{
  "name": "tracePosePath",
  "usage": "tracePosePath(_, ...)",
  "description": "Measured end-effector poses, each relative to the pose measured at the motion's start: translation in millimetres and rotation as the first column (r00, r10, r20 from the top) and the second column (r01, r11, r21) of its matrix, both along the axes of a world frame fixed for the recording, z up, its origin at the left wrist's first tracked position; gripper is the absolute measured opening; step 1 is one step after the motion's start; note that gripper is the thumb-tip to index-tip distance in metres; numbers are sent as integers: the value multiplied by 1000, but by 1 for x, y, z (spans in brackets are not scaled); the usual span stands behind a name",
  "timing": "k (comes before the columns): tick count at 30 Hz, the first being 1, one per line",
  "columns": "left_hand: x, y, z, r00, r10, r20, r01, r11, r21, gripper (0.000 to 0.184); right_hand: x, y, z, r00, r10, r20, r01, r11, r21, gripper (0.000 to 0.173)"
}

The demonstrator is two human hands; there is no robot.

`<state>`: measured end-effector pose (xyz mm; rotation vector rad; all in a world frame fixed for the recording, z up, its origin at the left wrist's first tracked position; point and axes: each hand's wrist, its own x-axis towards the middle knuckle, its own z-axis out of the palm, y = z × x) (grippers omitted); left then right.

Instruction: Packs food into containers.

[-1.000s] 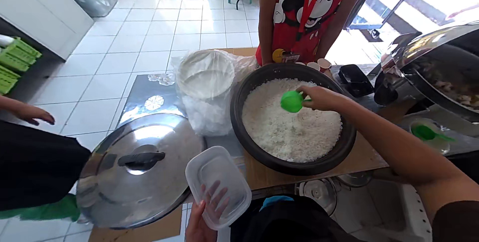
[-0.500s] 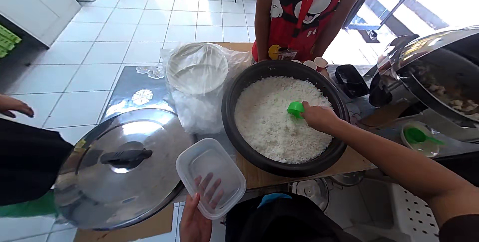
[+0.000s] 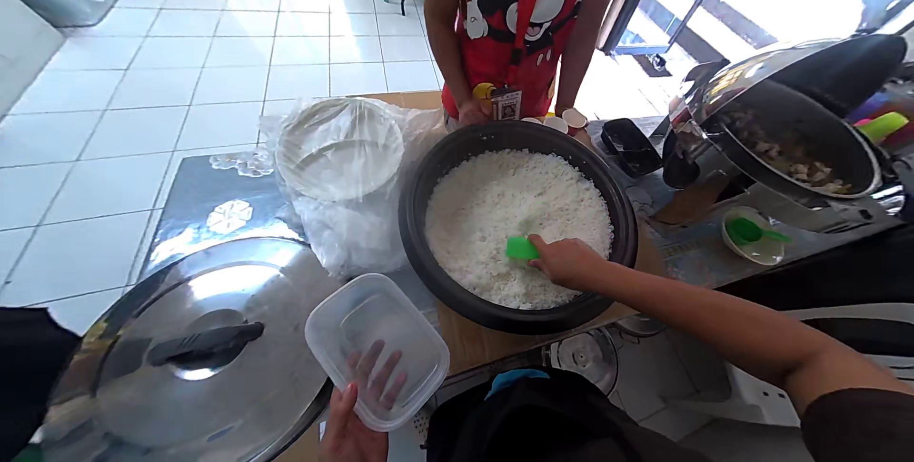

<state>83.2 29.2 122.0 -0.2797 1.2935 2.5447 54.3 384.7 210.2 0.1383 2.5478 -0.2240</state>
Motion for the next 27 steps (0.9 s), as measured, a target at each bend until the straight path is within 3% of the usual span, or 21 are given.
tracePosePath(8,-12,5,9,999,38,-37,-39,998,-48,53,4,-39,1,998,54,38,-51,995,-88,54)
tracePosePath(13,-6,8,11,997,68,-27,-69,996,-59,59,14,-37,3,993,81,88,-68,988,-140,54)
tracePosePath(18,3,6,9,994,106,-21,-107,993,-51,57,4,-27,-11,990,-67,125,107,929,-355,51)
tracePosePath(22,8,10,15,989,147,-8,-148,985,-84,53,-14,-31,-11,948,-195,250,290,851,-438,48)
tracePosePath(27,7,21,30,987,162,4,-160,981,-110,48,-35,-25,-8,906,-260,334,416,691,-591,39)
